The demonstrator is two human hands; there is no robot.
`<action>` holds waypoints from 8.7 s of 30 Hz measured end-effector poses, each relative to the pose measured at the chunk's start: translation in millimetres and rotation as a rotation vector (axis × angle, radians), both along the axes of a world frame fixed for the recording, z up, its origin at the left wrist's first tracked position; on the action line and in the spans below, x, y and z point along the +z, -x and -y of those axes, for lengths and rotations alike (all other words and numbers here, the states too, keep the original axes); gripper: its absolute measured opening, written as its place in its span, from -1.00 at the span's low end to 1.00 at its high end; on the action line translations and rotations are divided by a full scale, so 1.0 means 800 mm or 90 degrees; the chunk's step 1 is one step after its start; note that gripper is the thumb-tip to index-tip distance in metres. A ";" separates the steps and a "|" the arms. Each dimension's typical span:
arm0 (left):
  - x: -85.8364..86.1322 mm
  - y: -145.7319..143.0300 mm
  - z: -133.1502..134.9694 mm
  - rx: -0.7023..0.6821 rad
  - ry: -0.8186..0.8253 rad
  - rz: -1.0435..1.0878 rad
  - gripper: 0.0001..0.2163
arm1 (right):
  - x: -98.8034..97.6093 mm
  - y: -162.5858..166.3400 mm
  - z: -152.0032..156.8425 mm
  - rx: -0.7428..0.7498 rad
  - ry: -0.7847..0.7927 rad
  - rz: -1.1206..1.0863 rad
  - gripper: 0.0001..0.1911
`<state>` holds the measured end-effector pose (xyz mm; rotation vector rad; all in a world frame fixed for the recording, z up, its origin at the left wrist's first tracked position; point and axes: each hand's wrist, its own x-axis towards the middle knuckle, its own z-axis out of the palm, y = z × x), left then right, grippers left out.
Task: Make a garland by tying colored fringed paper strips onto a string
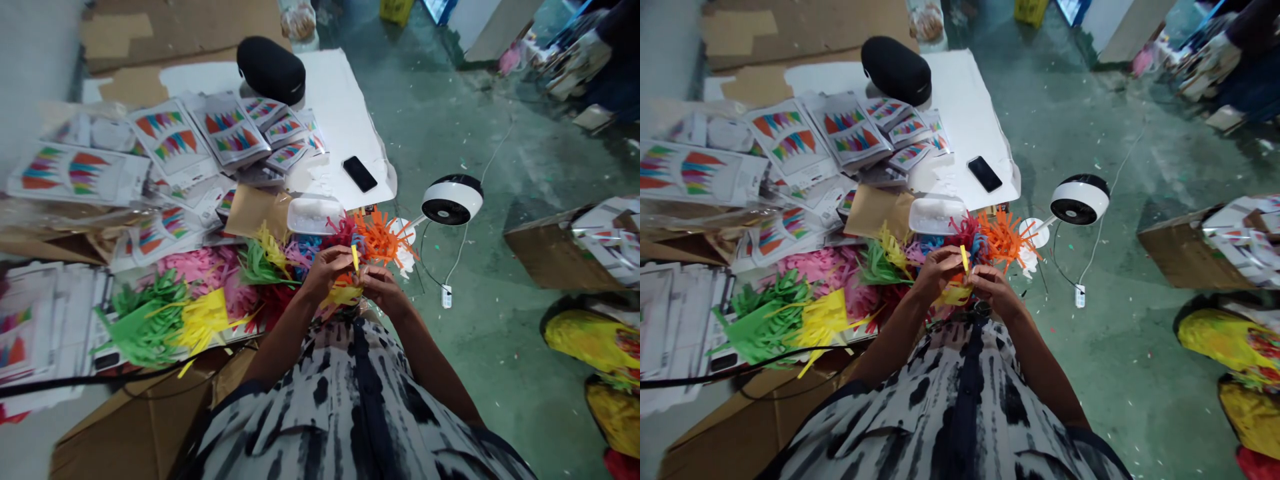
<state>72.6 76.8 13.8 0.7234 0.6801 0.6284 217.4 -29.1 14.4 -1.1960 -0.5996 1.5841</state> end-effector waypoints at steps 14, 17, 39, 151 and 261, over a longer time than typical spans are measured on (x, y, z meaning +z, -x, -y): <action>0.006 -0.007 0.002 -0.050 -0.160 -0.106 -0.86 | 0.000 0.005 -0.005 -0.022 -0.035 0.039 -0.63; 0.001 -0.009 0.005 -0.029 -0.122 -0.100 -0.85 | -0.001 0.006 -0.006 -0.027 -0.026 0.052 -0.60; 0.002 -0.009 0.007 0.039 -0.593 -0.349 -0.90 | -0.001 0.005 -0.019 -0.186 -0.009 0.301 -0.74; -0.076 -0.006 -0.004 -0.307 -0.040 -0.069 -0.53 | -0.010 -0.024 -0.036 -0.237 0.056 0.142 -0.51; -0.007 -0.001 -0.013 -0.223 -0.532 -0.226 -0.69 | 0.045 -0.023 -0.002 -0.004 -0.064 0.724 -0.86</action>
